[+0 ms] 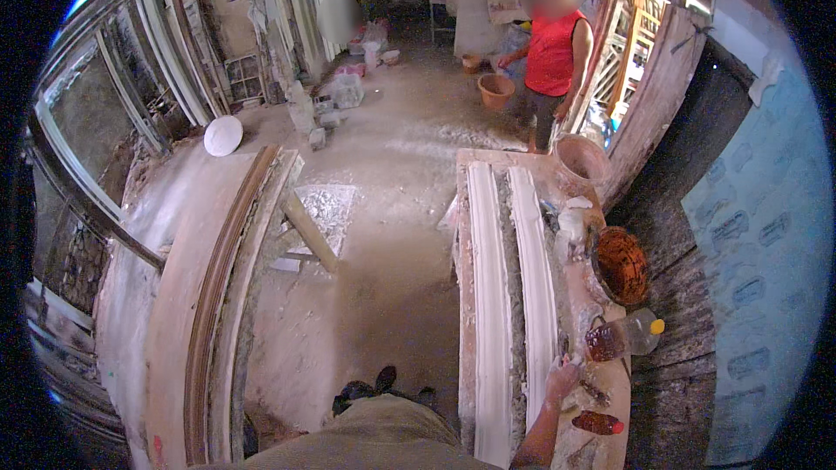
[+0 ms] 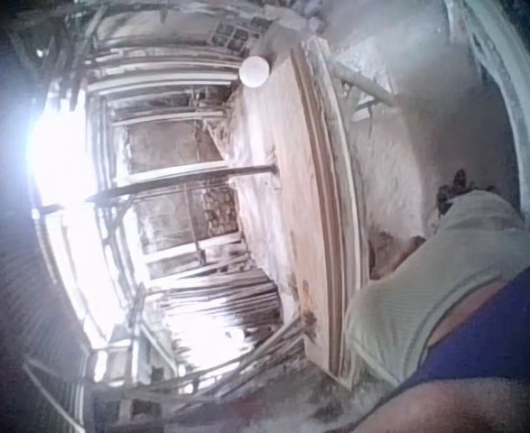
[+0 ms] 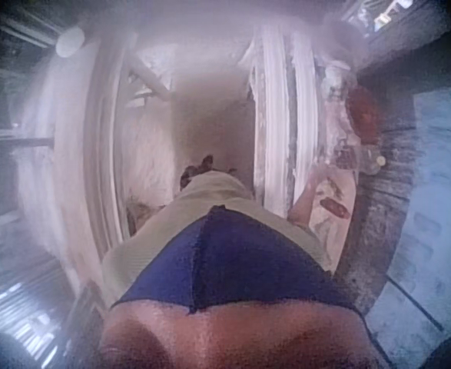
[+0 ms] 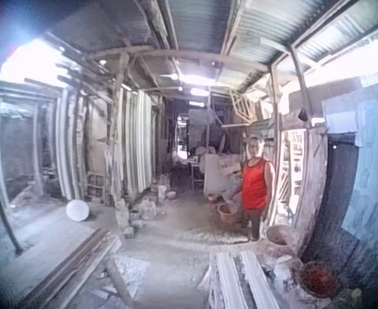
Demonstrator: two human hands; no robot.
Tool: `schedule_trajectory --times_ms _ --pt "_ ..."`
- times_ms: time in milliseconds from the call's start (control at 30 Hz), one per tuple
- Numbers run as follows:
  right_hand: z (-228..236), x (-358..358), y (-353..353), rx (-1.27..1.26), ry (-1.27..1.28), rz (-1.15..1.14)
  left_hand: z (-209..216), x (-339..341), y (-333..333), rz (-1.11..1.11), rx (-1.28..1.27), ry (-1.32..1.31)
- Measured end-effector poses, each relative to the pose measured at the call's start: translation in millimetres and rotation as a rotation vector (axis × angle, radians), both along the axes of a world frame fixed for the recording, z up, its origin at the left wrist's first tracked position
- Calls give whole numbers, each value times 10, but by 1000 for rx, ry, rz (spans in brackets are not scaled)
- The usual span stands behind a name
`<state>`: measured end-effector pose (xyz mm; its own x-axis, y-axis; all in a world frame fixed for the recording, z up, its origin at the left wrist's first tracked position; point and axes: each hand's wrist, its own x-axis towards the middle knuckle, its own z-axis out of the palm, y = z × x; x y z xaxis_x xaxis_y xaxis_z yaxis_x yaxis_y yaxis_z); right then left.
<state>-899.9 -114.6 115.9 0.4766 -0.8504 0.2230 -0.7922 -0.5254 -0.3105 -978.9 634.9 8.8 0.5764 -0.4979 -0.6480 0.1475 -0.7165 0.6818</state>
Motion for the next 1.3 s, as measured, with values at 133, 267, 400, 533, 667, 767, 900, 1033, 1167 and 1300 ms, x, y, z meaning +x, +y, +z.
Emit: schedule_trajectory --times_ms 133,267,400,533,667,767,900,1033,1167,1300 --pt "-215 -151 -133 -165 -32 187 115 -304 -254 71 166 156" --pt "241 -64 222 -47 83 194 138 -465 -393 114 221 188" --pt "235 -384 609 34 221 502 128 -434 -520 121 233 179" --pt "69 -1100 1085 357 632 803 90 -283 -570 107 238 162" --pt "543 -1072 1526 575 1045 895 52 22 -625 86 238 136" --pt "326 -878 1583 674 905 840 59 253 -640 69 234 122" --pt "111 -677 1682 762 690 761 82 469 -625 57 225 108" --pt "33 -568 1840 820 620 711 109 670 -517 41 219 97" --pt "-40 -552 2010 877 607 666 130 786 -385 32 211 87" --pt "-141 -613 2139 939 601 644 134 809 -251 31 214 84"
